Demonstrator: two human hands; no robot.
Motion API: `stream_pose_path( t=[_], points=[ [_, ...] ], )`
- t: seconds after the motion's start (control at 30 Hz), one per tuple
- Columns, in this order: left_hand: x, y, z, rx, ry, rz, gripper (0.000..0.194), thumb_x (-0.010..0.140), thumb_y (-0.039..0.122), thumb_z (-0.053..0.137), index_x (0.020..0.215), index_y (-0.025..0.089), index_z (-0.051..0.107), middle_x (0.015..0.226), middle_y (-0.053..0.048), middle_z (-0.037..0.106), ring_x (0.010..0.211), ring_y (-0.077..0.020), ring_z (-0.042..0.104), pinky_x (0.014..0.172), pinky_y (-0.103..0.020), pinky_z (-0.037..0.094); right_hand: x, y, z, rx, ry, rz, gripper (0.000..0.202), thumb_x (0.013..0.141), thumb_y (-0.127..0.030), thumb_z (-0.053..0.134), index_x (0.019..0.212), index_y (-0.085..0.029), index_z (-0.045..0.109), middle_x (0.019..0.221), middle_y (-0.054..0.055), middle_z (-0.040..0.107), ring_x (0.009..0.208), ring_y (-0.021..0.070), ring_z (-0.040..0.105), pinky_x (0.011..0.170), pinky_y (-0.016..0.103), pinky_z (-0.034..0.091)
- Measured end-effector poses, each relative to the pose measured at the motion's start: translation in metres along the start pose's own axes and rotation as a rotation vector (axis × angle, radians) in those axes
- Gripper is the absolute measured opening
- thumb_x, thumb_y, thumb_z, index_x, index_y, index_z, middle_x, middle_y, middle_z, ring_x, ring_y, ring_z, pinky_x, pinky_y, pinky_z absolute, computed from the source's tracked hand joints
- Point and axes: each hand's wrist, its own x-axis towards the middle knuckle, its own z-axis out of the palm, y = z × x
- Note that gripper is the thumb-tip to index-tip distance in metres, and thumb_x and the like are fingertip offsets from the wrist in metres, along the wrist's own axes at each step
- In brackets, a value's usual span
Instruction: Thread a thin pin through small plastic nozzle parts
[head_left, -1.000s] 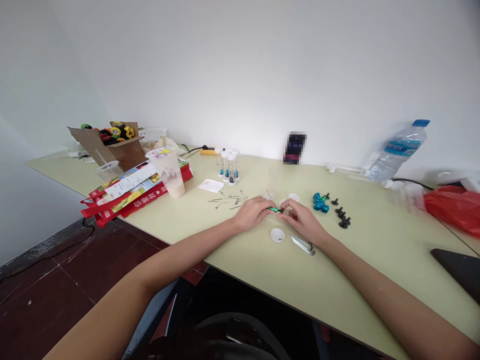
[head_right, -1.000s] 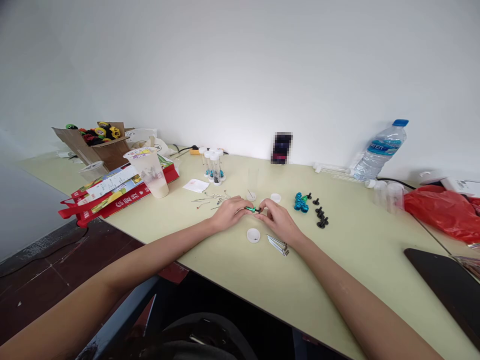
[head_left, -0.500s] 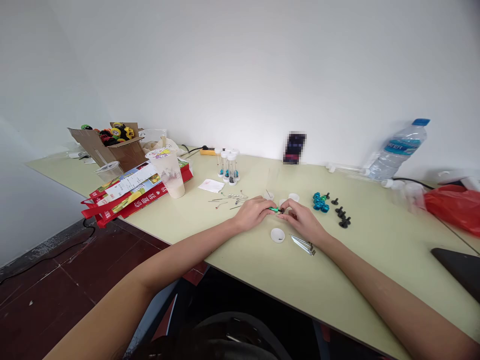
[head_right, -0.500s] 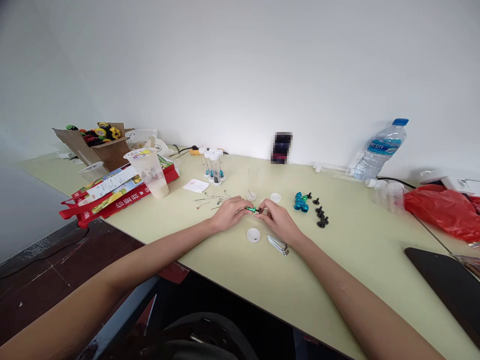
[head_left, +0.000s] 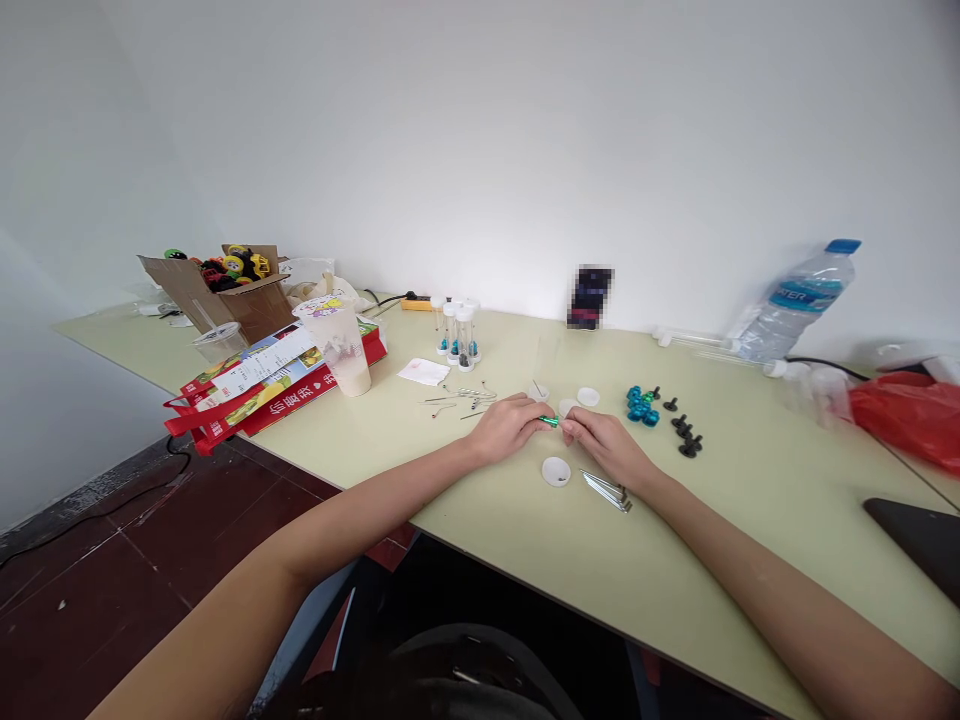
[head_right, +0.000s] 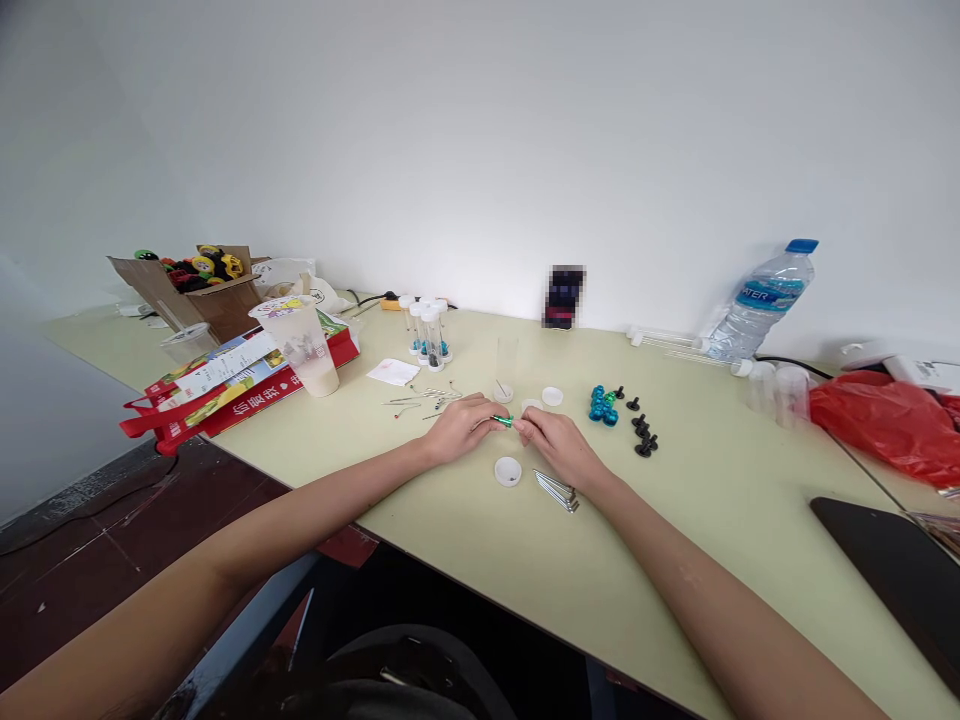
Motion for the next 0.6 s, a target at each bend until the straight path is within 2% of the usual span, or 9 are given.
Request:
stream_pose_path(
  t=[0.13,0.3,0.5,0.6],
  points=[
    [0.0001,0.0005,-0.0006,-0.005,0.005,-0.017,0.027,0.091,0.031,0.036,0.099,0.019,0.059,0.088,-0.001,0.063,0.083,-0.0120,0.051,0.074,-0.023,0.039,0.0003,-0.0003,0.0003,0.002,0.053,0.022,0.043,0.085,-0.056,0.041,0.094,-0.015,0.048,0.070,-0.001,0.050,0.058,0.0034,0.037,0.057,0.014,0.028],
    [-0.0003,0.0001,-0.0003,0.010,-0.016,0.000,0.028,0.092,0.030,0.035,0.100,0.018,0.059,0.090,-0.003,0.062,0.085,-0.0120,0.052,0.076,-0.023,0.040,0.0004,-0.0008,-0.0006,-0.006,-0.006,-0.013,0.051,0.091,-0.055,0.026,0.078,-0.012,0.050,0.073,0.002,0.051,0.063,0.0038,0.040,0.061,0.015,0.029],
    [-0.0003,-0.0014,0.0002,0.010,0.000,-0.015,0.026,0.091,0.029,0.037,0.099,0.019,0.060,0.089,-0.002,0.063,0.083,-0.0119,0.051,0.074,-0.023,0.040,0.0009,0.0023,0.0025,-0.010,0.034,0.025,0.042,0.086,-0.056,0.040,0.097,-0.016,0.048,0.066,-0.002,0.046,0.057,0.0030,0.035,0.057,0.014,0.027],
    [-0.0002,-0.0001,-0.0003,0.005,-0.003,-0.004,0.027,0.091,0.030,0.036,0.099,0.019,0.060,0.088,-0.002,0.063,0.084,-0.0118,0.051,0.075,-0.023,0.040,0.0008,0.0009,0.0008,-0.005,0.010,0.019,0.046,0.088,-0.057,0.034,0.088,-0.014,0.050,0.067,0.000,0.046,0.058,0.0029,0.036,0.057,0.014,0.028]
  ],
)
